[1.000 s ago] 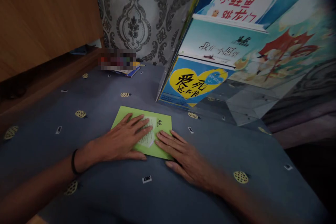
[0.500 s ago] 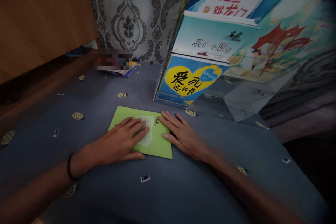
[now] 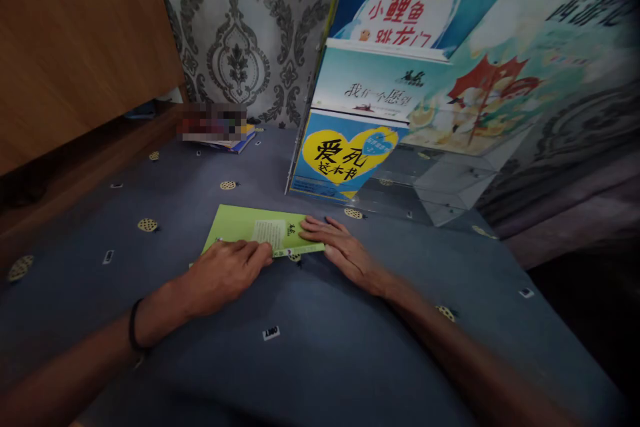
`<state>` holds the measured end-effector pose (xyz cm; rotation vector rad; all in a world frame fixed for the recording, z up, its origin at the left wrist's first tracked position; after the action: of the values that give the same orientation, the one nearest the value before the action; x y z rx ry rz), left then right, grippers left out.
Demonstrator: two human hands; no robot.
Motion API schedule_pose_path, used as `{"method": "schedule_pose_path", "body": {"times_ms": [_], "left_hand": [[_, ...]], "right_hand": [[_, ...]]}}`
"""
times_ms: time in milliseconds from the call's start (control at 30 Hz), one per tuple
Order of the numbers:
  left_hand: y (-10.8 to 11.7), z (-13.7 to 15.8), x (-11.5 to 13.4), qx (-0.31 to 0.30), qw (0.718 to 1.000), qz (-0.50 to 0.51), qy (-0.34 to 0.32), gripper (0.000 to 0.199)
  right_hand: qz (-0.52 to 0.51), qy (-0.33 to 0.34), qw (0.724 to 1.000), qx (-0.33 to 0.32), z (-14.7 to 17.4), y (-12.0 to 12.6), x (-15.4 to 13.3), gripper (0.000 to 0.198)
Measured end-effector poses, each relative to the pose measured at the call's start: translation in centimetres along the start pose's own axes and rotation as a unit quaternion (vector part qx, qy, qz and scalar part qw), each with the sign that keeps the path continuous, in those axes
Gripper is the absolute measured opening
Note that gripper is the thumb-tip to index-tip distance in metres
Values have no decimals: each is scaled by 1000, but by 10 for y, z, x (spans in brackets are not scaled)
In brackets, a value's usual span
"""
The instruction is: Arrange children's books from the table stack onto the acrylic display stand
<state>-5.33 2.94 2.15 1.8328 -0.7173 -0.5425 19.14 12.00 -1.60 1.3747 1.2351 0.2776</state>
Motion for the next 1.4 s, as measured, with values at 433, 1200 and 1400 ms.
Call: {"method": "schedule_pose_path", "body": {"times_ms": [433, 1200, 1400], "left_hand": [[35, -11, 1, 81, 688, 624, 360, 41], [6, 27, -49, 36, 932, 209, 292, 26], [-20, 18, -66, 64, 938, 226, 255, 32]], "right_hand": [[-466, -174, 856, 137, 3, -13, -13, 36], [-308, -284, 907, -45, 3, -18, -33, 61], [36, -187, 980, 53, -4, -2, -44, 31]]}}
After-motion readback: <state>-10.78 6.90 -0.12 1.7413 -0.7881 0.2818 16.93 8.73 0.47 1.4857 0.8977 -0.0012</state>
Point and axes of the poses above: each hand's wrist, its own z-axis away from the middle knuckle, its own y-axis out of the back of the hand, x = y × z, the point moved 2 cm from there along -z, towards the middle knuckle, and after that the axes turned 8 degrees about z, right-handed, at the moved point
